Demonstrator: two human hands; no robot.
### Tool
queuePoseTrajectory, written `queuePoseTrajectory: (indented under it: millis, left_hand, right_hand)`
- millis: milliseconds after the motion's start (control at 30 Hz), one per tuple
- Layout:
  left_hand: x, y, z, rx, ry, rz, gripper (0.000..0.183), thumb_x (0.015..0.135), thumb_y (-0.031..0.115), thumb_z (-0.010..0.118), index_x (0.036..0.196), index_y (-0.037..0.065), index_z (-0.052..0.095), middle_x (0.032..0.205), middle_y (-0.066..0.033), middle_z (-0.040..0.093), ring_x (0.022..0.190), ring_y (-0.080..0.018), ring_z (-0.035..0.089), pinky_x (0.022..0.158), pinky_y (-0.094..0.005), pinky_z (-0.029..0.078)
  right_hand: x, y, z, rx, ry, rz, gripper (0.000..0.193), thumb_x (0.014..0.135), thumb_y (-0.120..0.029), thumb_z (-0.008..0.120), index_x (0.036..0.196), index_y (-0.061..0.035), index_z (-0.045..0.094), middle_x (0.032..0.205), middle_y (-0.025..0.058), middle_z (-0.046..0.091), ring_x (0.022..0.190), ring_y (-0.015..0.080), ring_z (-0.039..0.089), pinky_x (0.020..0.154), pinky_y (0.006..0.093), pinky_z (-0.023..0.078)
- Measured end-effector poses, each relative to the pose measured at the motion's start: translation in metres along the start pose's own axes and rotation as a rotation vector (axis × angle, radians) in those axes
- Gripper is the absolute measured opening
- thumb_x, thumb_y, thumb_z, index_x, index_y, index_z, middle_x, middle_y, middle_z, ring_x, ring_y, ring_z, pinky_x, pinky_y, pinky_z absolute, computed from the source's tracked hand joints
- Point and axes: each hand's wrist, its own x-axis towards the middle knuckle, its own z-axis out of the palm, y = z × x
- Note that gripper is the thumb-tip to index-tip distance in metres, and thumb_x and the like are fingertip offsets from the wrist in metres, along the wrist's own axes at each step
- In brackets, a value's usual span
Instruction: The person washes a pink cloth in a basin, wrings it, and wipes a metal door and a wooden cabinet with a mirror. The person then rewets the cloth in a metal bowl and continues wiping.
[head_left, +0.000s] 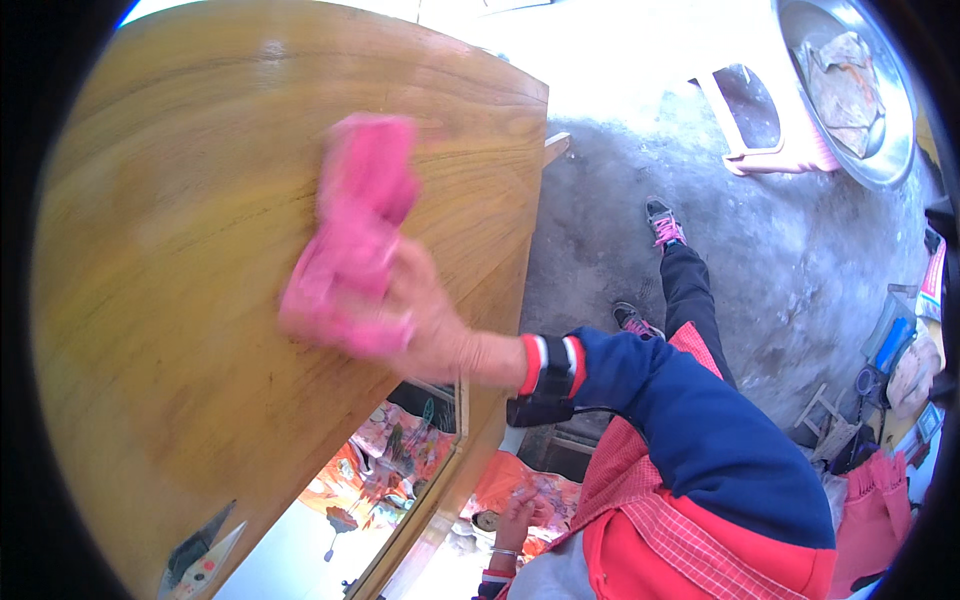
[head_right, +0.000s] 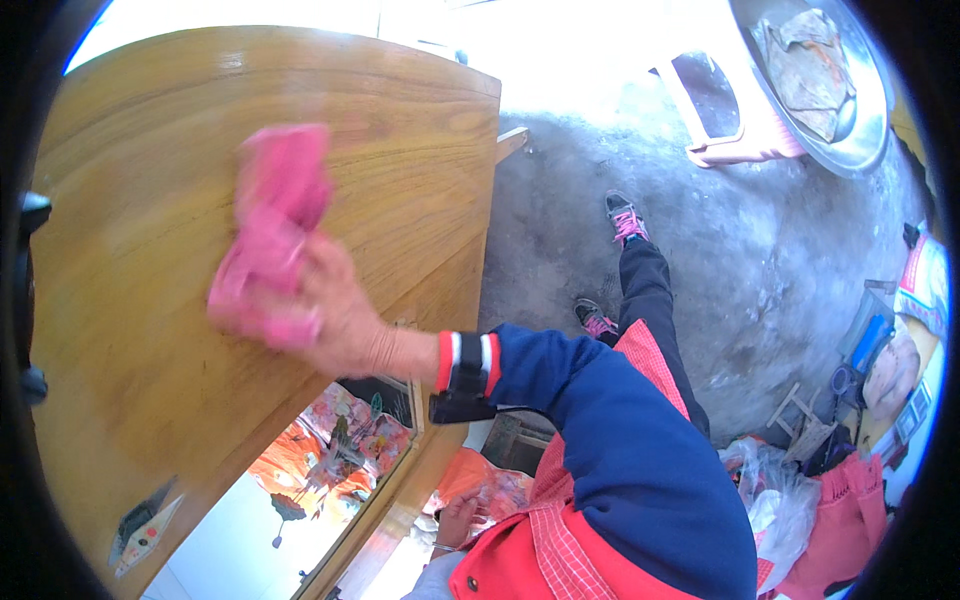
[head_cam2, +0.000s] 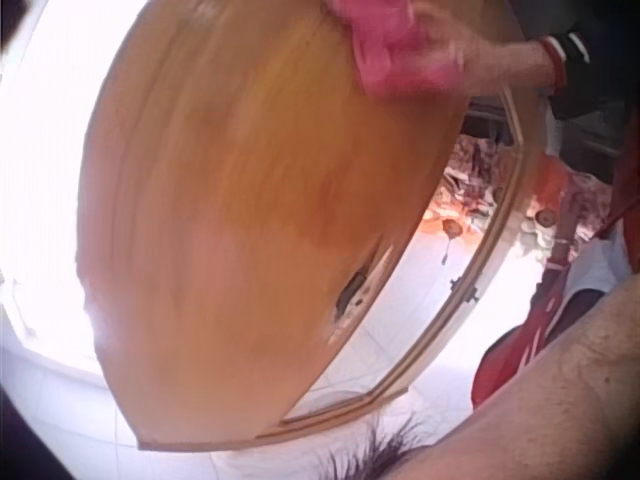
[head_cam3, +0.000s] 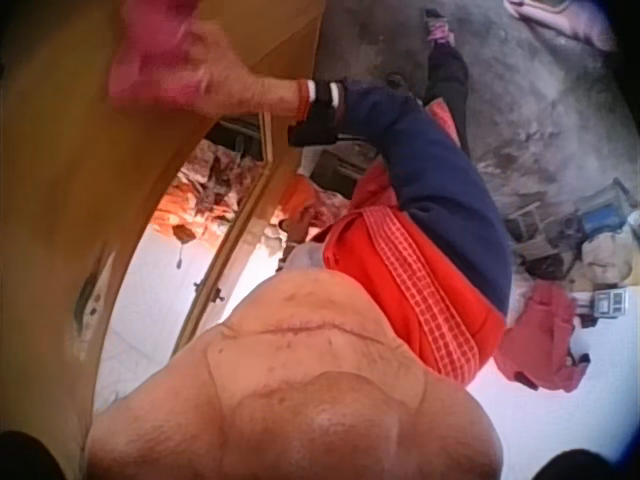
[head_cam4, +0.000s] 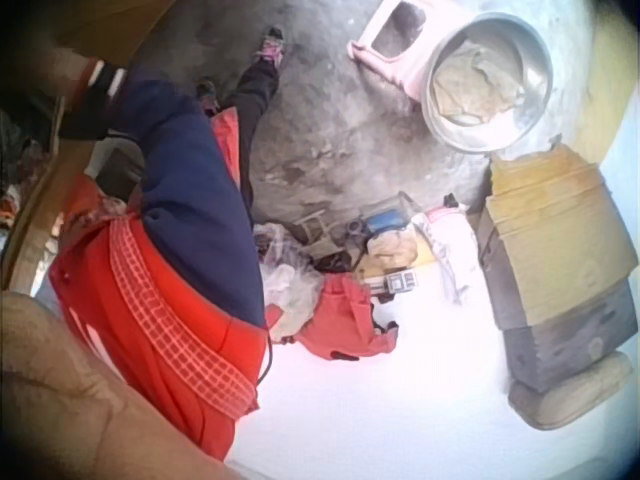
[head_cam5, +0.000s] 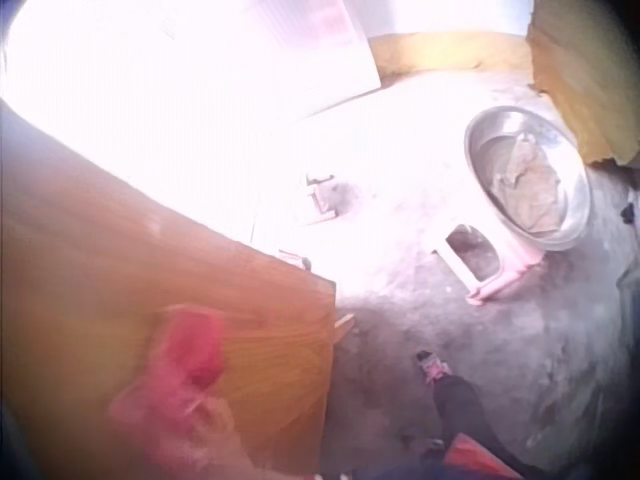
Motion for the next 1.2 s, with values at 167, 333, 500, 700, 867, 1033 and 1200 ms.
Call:
queuePoseTrajectory:
  millis: [167,333,500,700,867,1033,1200]
  left_hand:
    - [0.003,0.002,-0.009,0.009,0.046,0.028,0.026,0.091,0.013,0.047,0.115,0.002,0.052,0.094,-0.0092,0.061,0.077,-0.0162,0.062,0.065,-0.0268,0.053]
    - [0.000,0.006,0.000,0.043,0.059,-0.052,0.028,0.092,0.017,0.048,0.115,0.002,0.051,0.093,-0.0093,0.061,0.079,-0.0174,0.062,0.065,-0.0269,0.052]
    - [0.000,0.019,0.016,-0.019,0.060,-0.131,0.027,0.092,0.017,0.048,0.116,0.003,0.052,0.094,-0.0085,0.060,0.081,-0.0164,0.061,0.066,-0.0263,0.051]
    - [-0.010,0.031,0.027,-0.051,0.091,-0.090,0.024,0.092,0.012,0.047,0.114,0.003,0.053,0.094,-0.0078,0.062,0.080,-0.0142,0.061,0.067,-0.0248,0.051]
    - [-0.006,0.024,0.020,-0.067,0.031,-0.074,0.025,0.092,0.012,0.047,0.114,0.004,0.053,0.095,-0.0073,0.061,0.081,-0.0145,0.061,0.067,-0.0256,0.052]
    - [0.002,0.016,0.008,-0.021,0.013,-0.071,0.026,0.092,0.012,0.046,0.116,0.003,0.053,0.094,-0.0070,0.061,0.080,-0.0150,0.062,0.066,-0.0258,0.052]
    - [0.005,0.025,0.001,0.020,0.040,-0.084,0.025,0.092,0.013,0.047,0.115,0.004,0.053,0.094,-0.0072,0.061,0.080,-0.0156,0.062,0.066,-0.0259,0.051]
  right_hand:
    - [-0.030,0.003,0.004,0.113,-0.204,-0.421,0.049,0.073,-0.029,0.063,0.120,-0.0226,0.051,0.131,0.0044,0.041,0.126,0.0300,0.031,0.106,0.0528,0.017]
    - [-0.082,0.136,-0.021,0.133,-0.114,-0.013,0.048,0.079,-0.031,0.063,0.121,-0.0133,0.049,0.129,0.0086,0.044,0.124,0.0298,0.035,0.103,0.0431,0.029]
    - [-0.135,0.285,-0.037,0.215,0.146,0.809,0.019,0.089,-0.024,0.050,0.096,-0.0062,0.050,0.071,-0.0014,0.047,0.062,0.0104,0.046,0.053,0.0296,0.041]
    - [-0.180,0.355,-0.007,0.463,0.416,1.308,0.040,0.092,-0.047,0.039,0.101,-0.0104,0.053,0.074,-0.0015,0.052,0.061,0.0111,0.051,0.054,0.0256,0.042]
    - [-0.109,0.257,0.010,0.346,0.455,0.891,0.037,0.089,-0.029,0.048,0.116,-0.0043,0.048,0.097,0.0035,0.051,0.088,0.0148,0.049,0.078,0.0293,0.041]
    - [-0.034,0.100,0.015,0.542,0.368,0.535,0.042,0.079,-0.014,0.058,0.119,-0.0086,0.048,0.124,0.0090,0.042,0.120,0.0256,0.036,0.102,0.0406,0.026]
    - [-0.019,0.073,-0.010,-0.081,-0.011,-0.159,0.048,0.072,-0.023,0.063,0.118,-0.0235,0.051,0.132,0.0065,0.038,0.125,0.0320,0.030,0.102,0.0513,0.022]
